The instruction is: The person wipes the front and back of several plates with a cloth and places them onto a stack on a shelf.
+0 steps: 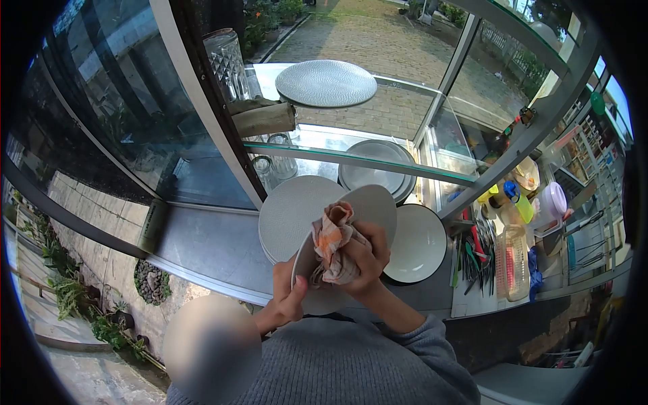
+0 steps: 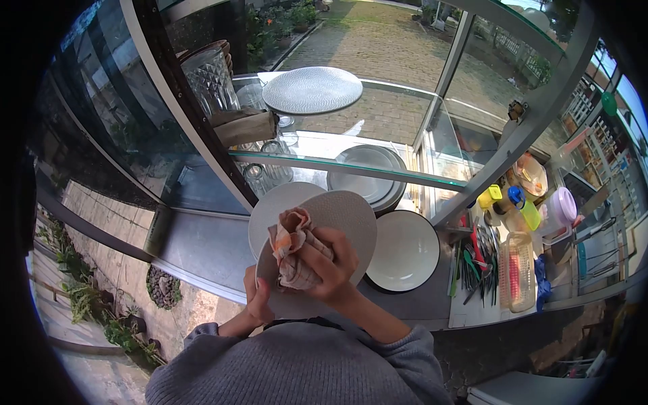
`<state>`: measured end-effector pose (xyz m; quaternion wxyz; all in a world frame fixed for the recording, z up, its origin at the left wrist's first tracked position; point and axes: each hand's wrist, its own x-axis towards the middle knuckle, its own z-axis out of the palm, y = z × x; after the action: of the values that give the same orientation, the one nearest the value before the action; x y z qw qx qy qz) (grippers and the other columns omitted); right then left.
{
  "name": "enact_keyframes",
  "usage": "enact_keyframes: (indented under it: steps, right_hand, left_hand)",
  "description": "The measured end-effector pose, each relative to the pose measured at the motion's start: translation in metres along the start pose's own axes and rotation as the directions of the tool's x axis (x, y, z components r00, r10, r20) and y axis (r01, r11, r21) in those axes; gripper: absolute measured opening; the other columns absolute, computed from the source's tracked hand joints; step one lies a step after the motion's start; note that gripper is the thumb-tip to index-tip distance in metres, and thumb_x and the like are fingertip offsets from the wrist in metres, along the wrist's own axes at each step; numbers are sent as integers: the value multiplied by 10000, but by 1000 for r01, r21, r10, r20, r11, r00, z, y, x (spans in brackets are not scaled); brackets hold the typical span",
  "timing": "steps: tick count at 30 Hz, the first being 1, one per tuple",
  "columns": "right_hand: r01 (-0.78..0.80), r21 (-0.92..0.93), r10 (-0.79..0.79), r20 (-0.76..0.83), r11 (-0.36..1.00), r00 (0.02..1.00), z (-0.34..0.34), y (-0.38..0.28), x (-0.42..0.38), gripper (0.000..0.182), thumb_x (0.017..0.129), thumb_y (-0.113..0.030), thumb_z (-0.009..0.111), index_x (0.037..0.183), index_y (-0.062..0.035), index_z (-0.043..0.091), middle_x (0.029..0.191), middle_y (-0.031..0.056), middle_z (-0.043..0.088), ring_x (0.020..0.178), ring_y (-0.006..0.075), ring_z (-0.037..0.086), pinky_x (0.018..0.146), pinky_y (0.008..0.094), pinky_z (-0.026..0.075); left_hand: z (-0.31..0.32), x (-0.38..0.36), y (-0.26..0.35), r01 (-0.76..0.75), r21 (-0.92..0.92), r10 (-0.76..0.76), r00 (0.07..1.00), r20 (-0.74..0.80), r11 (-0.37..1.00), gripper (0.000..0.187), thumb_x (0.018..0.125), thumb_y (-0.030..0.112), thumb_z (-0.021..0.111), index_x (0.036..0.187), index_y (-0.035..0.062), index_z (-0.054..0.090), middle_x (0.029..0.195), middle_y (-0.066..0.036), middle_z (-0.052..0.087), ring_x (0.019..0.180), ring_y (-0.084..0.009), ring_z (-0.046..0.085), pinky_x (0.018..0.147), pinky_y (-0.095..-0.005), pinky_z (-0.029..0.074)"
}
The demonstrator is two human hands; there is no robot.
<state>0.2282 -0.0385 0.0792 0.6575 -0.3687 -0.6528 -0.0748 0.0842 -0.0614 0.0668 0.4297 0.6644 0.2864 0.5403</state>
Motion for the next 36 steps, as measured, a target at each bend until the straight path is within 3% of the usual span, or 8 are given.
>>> enact_keyframes:
  steps: [4,8,11,13,16,20,26,36]
  right_hand:
    - [202,64,-210,157,977,965,-4,6,-49,322,628,-285,728,919,-162,663,880,67,585,675,215,599,553,324,476]
    - [120,-119,-96,188,986,977,-17,41,-47,335,608,-241,728,923,-150,659,881,64,582,706,221,596,573,323,474]
    - [6,-180,12,95,984,995,-18,55,-4,289,660,-128,720,923,-58,623,892,101,562,727,255,575,634,351,481]
    - [-37,-161,38,9,986,999,-13,57,16,364,612,-171,746,945,-74,635,896,92,564,755,254,586,635,350,488]
    - [-112,-89,102,-107,990,989,-4,37,27,420,585,-215,764,968,-85,647,918,93,568,821,253,598,650,346,499]
    - [16,104,-18,23,994,1000,5,1,-3,398,597,-270,755,949,-118,650,912,82,582,718,242,601,608,331,491]
    - [127,-6,-124,196,992,973,-4,28,-65,291,646,-288,706,905,-166,654,870,68,579,667,222,589,552,336,470]
    - [-81,-44,76,-95,996,993,6,28,12,357,645,-237,764,920,-61,618,918,93,563,751,230,583,636,307,475]
  left_hand:
    - [-12,-2,-6,7,-19,-8,997,-70,1000,593,908,437,369,1050,-112,542,787,-160,626,660,-239,604,611,-310,451]
    - [-19,-10,-4,-34,130,53,988,-142,991,592,907,449,370,1010,-106,546,689,-135,568,563,-213,534,514,-325,375]
    - [-18,-18,-2,133,38,-131,991,-31,990,490,969,445,354,1140,-10,421,1039,-114,548,906,-160,516,782,-346,419]
    - [-6,-8,-2,-14,96,25,994,-105,995,624,914,483,363,1018,-108,536,672,-134,555,554,-218,534,503,-323,371]
    - [-2,-6,7,46,87,-46,999,-3,995,636,915,494,361,1029,-107,536,699,-144,572,585,-228,562,530,-321,396]
    - [-4,0,0,-16,29,17,1000,-11,999,639,912,477,367,1096,-112,533,784,-172,618,695,-249,621,633,-320,465]
    - [-17,-2,1,26,133,-8,991,-135,991,635,890,464,381,1084,-119,537,773,-171,618,639,-241,606,591,-314,452]
    - [-7,-4,9,18,116,-17,1000,-11,993,639,910,485,362,1045,-112,548,750,-156,621,636,-219,610,575,-308,444]
